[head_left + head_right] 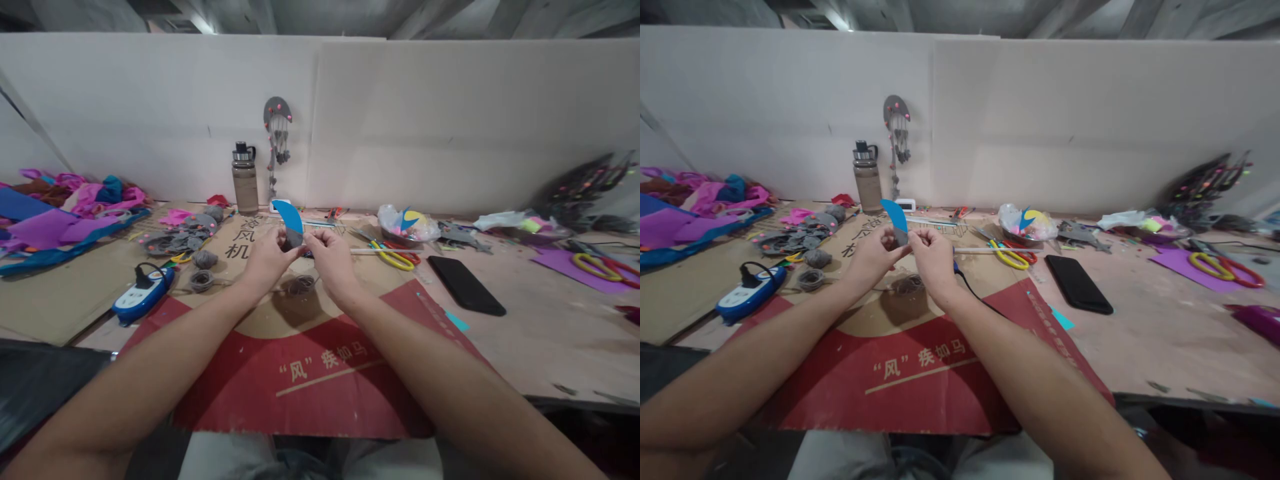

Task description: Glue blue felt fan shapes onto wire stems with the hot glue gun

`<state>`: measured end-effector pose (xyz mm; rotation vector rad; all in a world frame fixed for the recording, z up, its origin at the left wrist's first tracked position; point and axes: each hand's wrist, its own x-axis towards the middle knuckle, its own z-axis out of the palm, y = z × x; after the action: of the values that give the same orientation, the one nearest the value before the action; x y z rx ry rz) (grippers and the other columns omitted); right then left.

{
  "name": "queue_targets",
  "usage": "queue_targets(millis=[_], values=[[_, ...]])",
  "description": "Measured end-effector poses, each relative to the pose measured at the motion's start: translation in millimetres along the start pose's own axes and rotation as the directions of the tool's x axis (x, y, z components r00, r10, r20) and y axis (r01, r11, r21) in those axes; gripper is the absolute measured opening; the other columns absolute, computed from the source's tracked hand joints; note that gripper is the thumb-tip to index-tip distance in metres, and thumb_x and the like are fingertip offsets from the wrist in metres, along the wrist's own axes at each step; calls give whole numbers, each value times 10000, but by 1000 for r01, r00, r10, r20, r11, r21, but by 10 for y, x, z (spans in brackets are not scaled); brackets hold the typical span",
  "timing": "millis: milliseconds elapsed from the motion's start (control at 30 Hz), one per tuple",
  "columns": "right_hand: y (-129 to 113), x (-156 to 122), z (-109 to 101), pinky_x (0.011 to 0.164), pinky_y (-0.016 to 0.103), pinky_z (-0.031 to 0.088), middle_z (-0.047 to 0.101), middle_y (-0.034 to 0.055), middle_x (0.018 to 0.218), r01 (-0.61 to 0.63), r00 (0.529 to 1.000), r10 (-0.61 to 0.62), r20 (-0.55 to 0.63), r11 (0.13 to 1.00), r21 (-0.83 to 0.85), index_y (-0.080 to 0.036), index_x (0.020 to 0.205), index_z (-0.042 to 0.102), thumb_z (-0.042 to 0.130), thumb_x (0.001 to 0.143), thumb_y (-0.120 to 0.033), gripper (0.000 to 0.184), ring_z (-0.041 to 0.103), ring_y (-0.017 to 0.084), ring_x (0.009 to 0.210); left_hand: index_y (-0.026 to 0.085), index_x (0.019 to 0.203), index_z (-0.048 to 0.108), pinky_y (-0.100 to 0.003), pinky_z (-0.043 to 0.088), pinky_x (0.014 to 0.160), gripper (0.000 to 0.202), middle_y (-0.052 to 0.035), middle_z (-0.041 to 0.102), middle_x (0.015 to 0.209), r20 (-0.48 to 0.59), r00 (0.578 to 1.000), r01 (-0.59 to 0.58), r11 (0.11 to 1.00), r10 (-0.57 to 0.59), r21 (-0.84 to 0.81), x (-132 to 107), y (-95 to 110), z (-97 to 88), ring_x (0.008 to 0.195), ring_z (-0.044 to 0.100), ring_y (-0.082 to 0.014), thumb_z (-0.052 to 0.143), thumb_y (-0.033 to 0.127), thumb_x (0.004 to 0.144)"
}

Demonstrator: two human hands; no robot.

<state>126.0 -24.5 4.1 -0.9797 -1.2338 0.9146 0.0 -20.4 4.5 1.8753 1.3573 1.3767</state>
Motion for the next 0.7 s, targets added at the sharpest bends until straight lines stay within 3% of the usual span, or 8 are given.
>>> queue_targets(millis=[100, 167, 333, 400, 567, 700], values=[[1, 4, 9, 579, 242, 361, 536, -24, 626, 15, 1000, -15, -9, 1000, 10, -171, 701, 551, 556, 725, -366, 197, 445, 88, 563, 175, 1007, 521, -230, 462, 465, 494, -64, 641, 854, -44, 997, 67, 996, -70, -63, -1, -22, 24, 658, 606, -157, 749, 371, 615], [2, 7, 14, 599, 246, 375, 554, -16, 641, 21, 1000, -21, -11, 1000, 14, -170, 714, 557, 554, 726, -359, 189, 465, 93, 582, 177, 988, 509, -222, 464, 462, 495, -76, 629, 915, -93, 994, 46, 996, -53, -76, 3, -37, 29, 691, 610, -158, 763, 350, 599], [15, 13, 17, 639, 260, 401, 581, -2, 664, 57, 998, -57, 6, 998, 0, -167, 741, 569, 551, 738, -355, 189, 508, 109, 629, 181, 812, 603, -313, 502, 736, 309, -64, 634, 856, -146, 984, -98, 995, 101, 25, 27, -47, -10, 848, 598, -193, 773, 305, 586], [15, 10, 15, 649, 263, 405, 584, -1, 671, 82, 997, -81, 18, 997, -17, -167, 742, 574, 547, 745, -353, 187, 508, 109, 632, 185, 798, 629, -327, 490, 788, 254, -62, 645, 848, -109, 989, -101, 995, 98, -21, 25, -33, -15, 862, 599, -196, 754, 300, 610], [-1, -12, 25, 673, 270, 425, 611, 7, 709, 123, 991, -118, 67, 990, -69, -174, 762, 600, 514, 771, -339, 186, 522, 115, 651, 162, 854, 596, -303, 537, 598, 220, -44, 633, 770, 42, 996, 89, 945, -80, -314, -19, 55, 15, 668, 614, -153, 666, 306, 703], [-20, -48, 40, 717, 279, 436, 639, 25, 786, 196, 976, -186, 111, 977, -88, -178, 806, 624, 486, 792, -304, 187, 555, 125, 712, 146, 777, 556, -327, 558, 562, 188, -25, 602, 691, 85, 984, 175, 895, -154, -411, -34, 115, 6, 616, 608, -147, 650, 295, 712]])
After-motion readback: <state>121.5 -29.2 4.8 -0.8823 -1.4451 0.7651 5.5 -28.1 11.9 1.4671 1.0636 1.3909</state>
